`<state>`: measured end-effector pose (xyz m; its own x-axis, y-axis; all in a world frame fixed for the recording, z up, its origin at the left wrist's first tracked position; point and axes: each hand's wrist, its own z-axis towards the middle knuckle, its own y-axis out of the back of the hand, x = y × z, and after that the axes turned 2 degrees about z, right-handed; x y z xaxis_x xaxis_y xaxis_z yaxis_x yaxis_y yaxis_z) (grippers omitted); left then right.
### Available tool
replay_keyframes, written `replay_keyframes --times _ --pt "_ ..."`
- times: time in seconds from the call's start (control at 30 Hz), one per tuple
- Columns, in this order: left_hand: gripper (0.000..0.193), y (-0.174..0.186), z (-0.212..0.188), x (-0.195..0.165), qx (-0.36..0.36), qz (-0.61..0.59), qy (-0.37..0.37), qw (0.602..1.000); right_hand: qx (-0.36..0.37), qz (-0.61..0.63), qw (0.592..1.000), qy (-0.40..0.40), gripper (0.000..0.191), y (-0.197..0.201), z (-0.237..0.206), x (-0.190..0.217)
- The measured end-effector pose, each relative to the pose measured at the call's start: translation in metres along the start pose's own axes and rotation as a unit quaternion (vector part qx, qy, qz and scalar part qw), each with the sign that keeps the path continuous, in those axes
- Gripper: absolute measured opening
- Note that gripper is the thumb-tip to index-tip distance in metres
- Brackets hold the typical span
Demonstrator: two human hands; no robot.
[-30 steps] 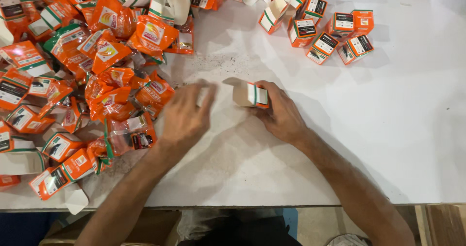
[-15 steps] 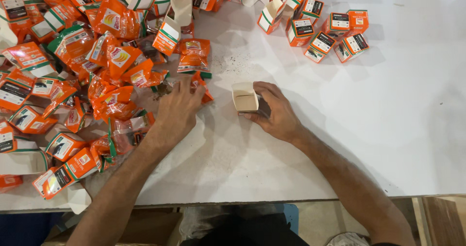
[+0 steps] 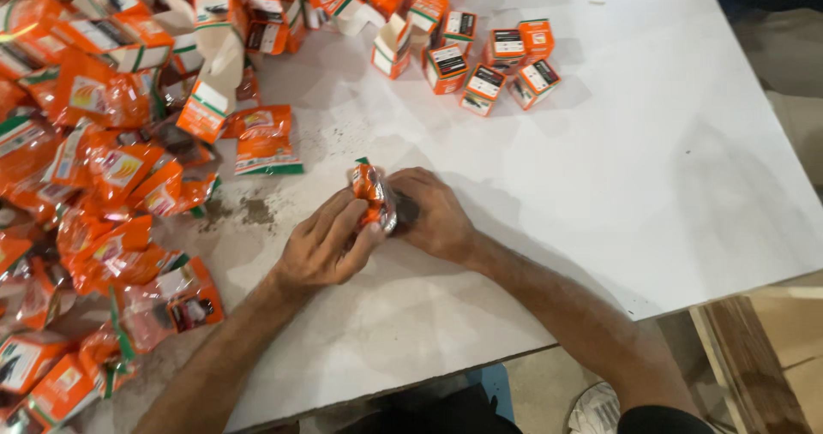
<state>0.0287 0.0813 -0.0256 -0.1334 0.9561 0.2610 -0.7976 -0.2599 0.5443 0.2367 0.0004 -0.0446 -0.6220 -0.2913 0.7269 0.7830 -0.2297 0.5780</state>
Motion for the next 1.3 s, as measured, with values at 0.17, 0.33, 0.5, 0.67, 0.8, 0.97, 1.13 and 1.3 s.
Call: replay_keyframes --times 0.17,0.33,0.5,0.67,0.8,0.97,1.13,1.3 --pt "0.037 -0.001 0.0 -0.008 0.13 -0.004 0.125 0.984 0.019 -0.015 1.0 0.013 0.06 0.005 -0.001 0.001" --pt "0.03 -0.009 0.008 -0.023 0.143 -0.038 0.27 0.952 -0.003 -0.034 0.999 0.032 0.061 -0.002 -0.003 0.001" --pt "0.021 -0.023 0.014 -0.026 0.094 -0.145 0.471 0.865 0.002 -0.066 0.998 0.023 0.064 -0.003 -0.004 -0.001" --pt "0.034 -0.03 0.005 -0.006 0.111 -0.381 0.657 0.641 -0.005 -0.053 0.999 -0.002 0.066 -0.006 -0.006 0.004" --pt "0.017 -0.048 0.0 -0.002 0.053 -0.383 0.603 0.697 -0.001 0.04 0.996 -0.085 0.073 -0.005 -0.008 0.008" --pt "0.013 -0.051 -0.006 -0.005 0.035 -0.433 0.623 0.65 -0.009 -0.042 0.998 0.05 0.069 -0.004 -0.009 0.012" --pt "0.017 -0.026 -0.015 0.013 0.049 -0.613 0.632 0.472 -0.004 -0.08 0.994 0.08 0.061 -0.003 -0.006 0.015" --pt "0.014 -0.024 -0.017 0.022 0.095 -0.572 0.665 0.471 0.0 -0.105 0.991 0.08 0.055 -0.001 -0.005 0.021"
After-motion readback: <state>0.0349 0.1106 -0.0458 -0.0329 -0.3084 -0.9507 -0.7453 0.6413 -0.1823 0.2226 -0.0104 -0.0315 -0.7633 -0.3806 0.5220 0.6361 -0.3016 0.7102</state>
